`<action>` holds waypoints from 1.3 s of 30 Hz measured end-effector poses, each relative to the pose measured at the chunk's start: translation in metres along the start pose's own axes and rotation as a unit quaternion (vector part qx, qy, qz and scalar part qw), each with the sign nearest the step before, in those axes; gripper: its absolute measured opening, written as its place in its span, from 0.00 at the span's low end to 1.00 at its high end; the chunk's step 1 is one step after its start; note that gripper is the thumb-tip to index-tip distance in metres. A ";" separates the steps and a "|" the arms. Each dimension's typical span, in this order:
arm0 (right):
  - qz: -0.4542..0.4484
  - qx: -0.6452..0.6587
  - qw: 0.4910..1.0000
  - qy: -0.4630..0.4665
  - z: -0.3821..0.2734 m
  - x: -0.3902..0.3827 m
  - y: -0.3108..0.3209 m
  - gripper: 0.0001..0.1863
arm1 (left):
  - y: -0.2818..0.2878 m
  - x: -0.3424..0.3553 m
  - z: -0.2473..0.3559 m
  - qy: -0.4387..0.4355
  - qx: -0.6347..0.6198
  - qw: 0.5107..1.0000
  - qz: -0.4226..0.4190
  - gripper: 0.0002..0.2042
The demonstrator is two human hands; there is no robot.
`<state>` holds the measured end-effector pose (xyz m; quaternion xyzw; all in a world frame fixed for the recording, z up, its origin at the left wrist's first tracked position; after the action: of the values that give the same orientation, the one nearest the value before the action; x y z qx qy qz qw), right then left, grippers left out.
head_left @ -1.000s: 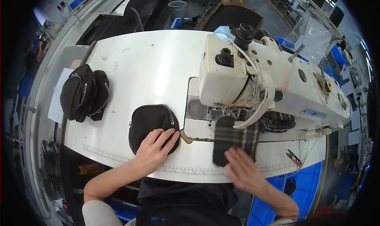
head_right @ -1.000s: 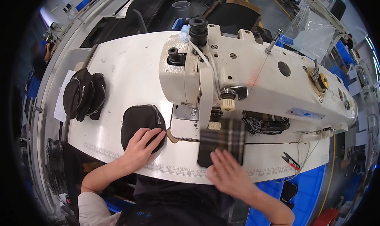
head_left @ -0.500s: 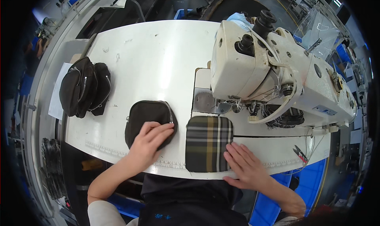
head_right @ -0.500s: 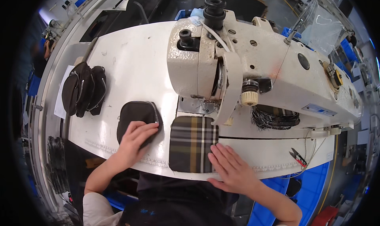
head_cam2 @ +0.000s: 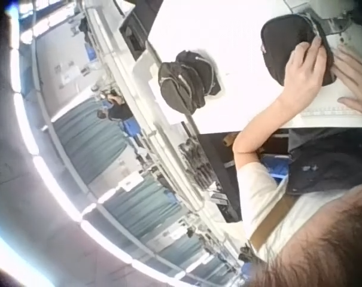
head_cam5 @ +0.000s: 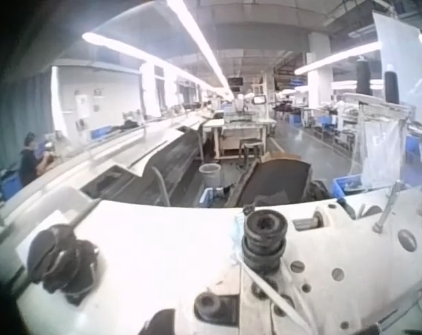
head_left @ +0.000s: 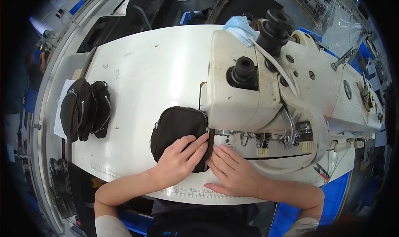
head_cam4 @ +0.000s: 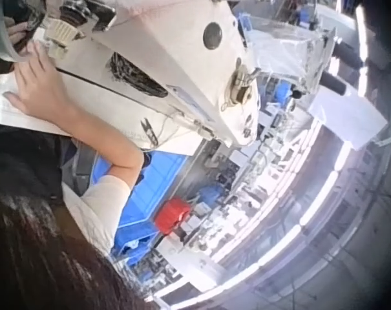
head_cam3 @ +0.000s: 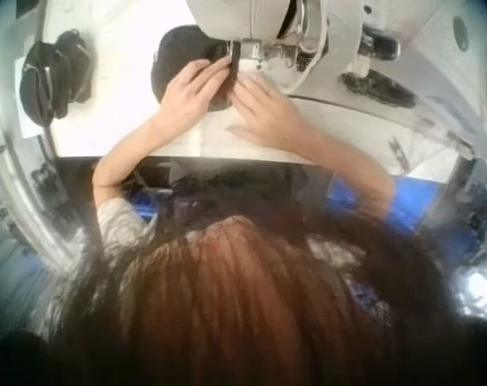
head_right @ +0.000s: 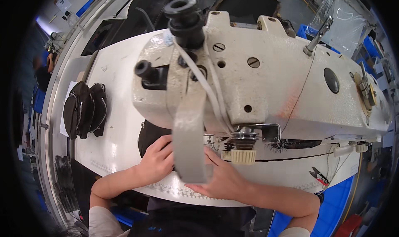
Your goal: Sewing a zipper component onto the main body of a small bag using an industrial sewing machine.
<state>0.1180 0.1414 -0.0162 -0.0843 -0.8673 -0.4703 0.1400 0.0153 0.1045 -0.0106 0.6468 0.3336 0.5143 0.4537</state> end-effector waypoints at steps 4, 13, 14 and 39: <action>-0.009 -0.048 0.999 0.005 0.000 0.002 -0.003 0.29 | -0.005 -0.002 -0.007 0.024 -0.060 0.997 -0.036 0.22; 0.012 -0.044 0.999 0.000 0.002 -0.001 -0.003 0.26 | 0.007 0.002 0.004 0.035 -0.033 0.998 -0.050 0.27; 0.012 -0.043 0.999 0.000 0.001 0.000 -0.001 0.26 | 0.008 0.002 0.004 0.034 -0.033 0.998 -0.051 0.27; 0.011 -0.052 0.998 0.033 -0.002 0.000 -0.003 0.24 | -0.004 0.000 0.009 0.035 -0.037 0.995 -0.080 0.28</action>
<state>0.1174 0.1379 -0.0180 -0.0860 -0.8358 -0.5152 0.1690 0.0238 0.1040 -0.0144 0.5824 0.3809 0.5105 0.5052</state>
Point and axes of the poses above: each hand's wrist, its own x-axis towards the middle knuckle, its own y-axis out of the back of the hand, z = x × y, the point moved 7 cm from there along x, towards the middle knuckle, and after that the axes turned 14 degrees about x, right-handed, at the moved point
